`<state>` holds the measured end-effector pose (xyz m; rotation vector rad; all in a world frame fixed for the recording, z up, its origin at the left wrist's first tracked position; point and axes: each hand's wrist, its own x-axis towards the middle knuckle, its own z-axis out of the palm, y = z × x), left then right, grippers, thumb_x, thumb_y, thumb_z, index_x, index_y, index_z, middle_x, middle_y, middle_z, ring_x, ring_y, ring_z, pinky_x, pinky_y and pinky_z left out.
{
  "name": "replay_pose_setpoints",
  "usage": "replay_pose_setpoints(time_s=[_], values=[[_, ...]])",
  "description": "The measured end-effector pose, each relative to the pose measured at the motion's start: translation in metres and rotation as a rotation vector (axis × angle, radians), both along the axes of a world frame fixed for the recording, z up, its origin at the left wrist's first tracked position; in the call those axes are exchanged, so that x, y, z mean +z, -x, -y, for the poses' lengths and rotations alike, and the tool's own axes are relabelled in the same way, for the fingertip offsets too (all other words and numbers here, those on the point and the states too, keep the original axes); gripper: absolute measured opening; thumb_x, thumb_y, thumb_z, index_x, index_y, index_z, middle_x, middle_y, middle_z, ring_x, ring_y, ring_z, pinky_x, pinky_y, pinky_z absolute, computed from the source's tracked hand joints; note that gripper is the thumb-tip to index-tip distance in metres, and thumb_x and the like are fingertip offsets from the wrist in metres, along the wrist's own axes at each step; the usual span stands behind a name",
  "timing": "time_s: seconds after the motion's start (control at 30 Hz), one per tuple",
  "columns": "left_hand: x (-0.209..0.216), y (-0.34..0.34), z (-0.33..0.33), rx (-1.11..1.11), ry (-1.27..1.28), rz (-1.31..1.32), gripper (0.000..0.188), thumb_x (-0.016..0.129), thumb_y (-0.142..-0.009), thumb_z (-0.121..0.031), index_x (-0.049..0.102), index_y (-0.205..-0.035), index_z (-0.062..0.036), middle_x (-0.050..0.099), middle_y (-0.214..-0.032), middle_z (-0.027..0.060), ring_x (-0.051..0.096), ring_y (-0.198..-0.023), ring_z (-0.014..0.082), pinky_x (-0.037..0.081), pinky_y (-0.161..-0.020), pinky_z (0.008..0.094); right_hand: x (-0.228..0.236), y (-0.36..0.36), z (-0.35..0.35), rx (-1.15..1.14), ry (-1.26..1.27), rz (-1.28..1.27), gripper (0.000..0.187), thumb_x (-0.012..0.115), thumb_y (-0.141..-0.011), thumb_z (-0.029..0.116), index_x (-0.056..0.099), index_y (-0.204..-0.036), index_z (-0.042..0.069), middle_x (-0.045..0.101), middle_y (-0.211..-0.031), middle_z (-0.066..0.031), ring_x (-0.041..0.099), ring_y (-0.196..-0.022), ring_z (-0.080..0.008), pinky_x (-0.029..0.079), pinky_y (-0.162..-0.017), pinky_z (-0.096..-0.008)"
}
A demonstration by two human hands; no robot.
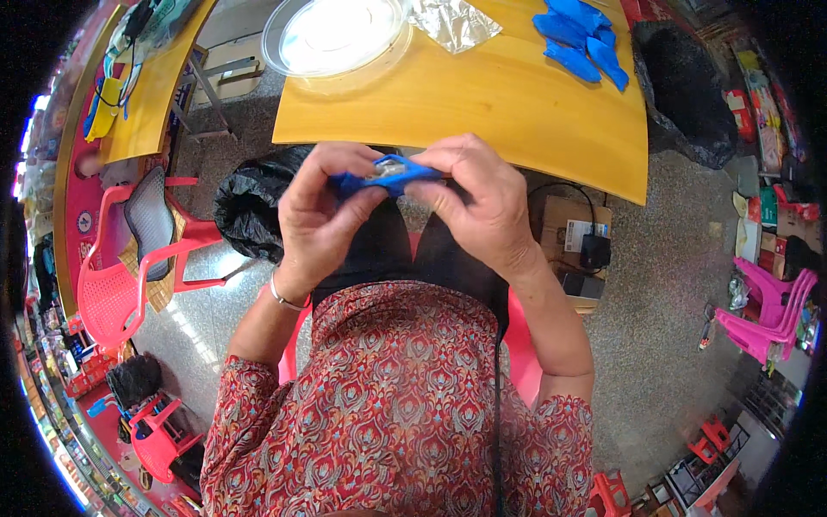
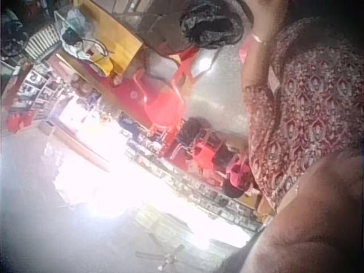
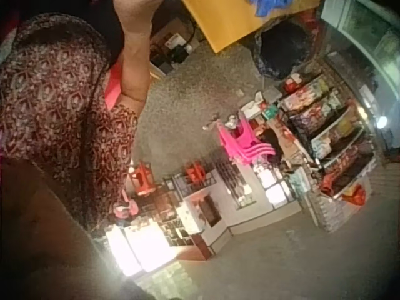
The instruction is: The person sits at a table and repeatedly stuffs small beige granular material from a plastic bag into blue balloon-like pouches. They open each pouch, pour in the material, and tie off the opening. The process is repeated for multiple pouches throughout the clip.
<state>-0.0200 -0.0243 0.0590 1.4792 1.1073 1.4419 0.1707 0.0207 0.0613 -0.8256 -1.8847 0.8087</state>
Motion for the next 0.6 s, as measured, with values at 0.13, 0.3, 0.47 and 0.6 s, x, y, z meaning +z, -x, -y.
replay_pose_setpoints(time_s=[0.13,0.3,0.47,0.6], values=[[0.005,-0.003,-0.008,-0.039,0.324,0.438,0.044,0.072,-0.081,0.001,0.054,-0.121,0.0014,0.061,-0.112,0.008,0.058,-0.101,0.0144,0.048,-0.088,0.0262,-0.006,-0.006,-0.004,0.083,0.091,-0.205,0.015,0.072,-0.078,-0.004,0.064,-0.091,-0.002,0.063,-0.092,-0.0088,0.06,-0.083,-0.0179,0.047,-0.074,-0.0272],[0.0,-0.011,-0.006,-0.084,0.346,0.635,0.035,0.072,-0.082,0.0,0.061,-0.115,0.0003,0.066,-0.109,0.0088,0.061,-0.102,0.0141,0.049,-0.088,0.0266,-0.012,-0.002,0.0,0.037,0.248,-0.437,0.015,0.071,-0.078,-0.004,0.065,-0.091,0.0,0.064,-0.091,-0.0094,0.062,-0.085,-0.0197,0.049,-0.076,-0.029],[-0.012,-0.01,-0.001,-0.039,0.227,0.578,0.031,0.073,-0.081,0.0,0.063,-0.11,0.0001,0.066,-0.107,0.008,0.061,-0.097,0.0121,0.051,-0.084,0.0261,0.013,0.0,0.006,-0.053,-0.033,-0.101,0.018,0.073,-0.077,-0.003,0.066,-0.092,0.002,0.065,-0.093,-0.0112,0.064,-0.087,-0.0231,0.051,-0.076,-0.0305],[-0.013,-0.007,-0.003,-0.062,0.19,0.41,0.029,0.074,-0.08,-0.002,0.064,-0.107,0.0,0.067,-0.105,0.0083,0.061,-0.096,0.0129,0.051,-0.084,0.0272,0.017,-0.002,0.002,-0.031,-0.106,-0.045,0.02,0.073,-0.077,-0.004,0.065,-0.094,0.001,0.066,-0.094,-0.0116,0.062,-0.086,-0.0209,0.049,-0.077,-0.0286]])
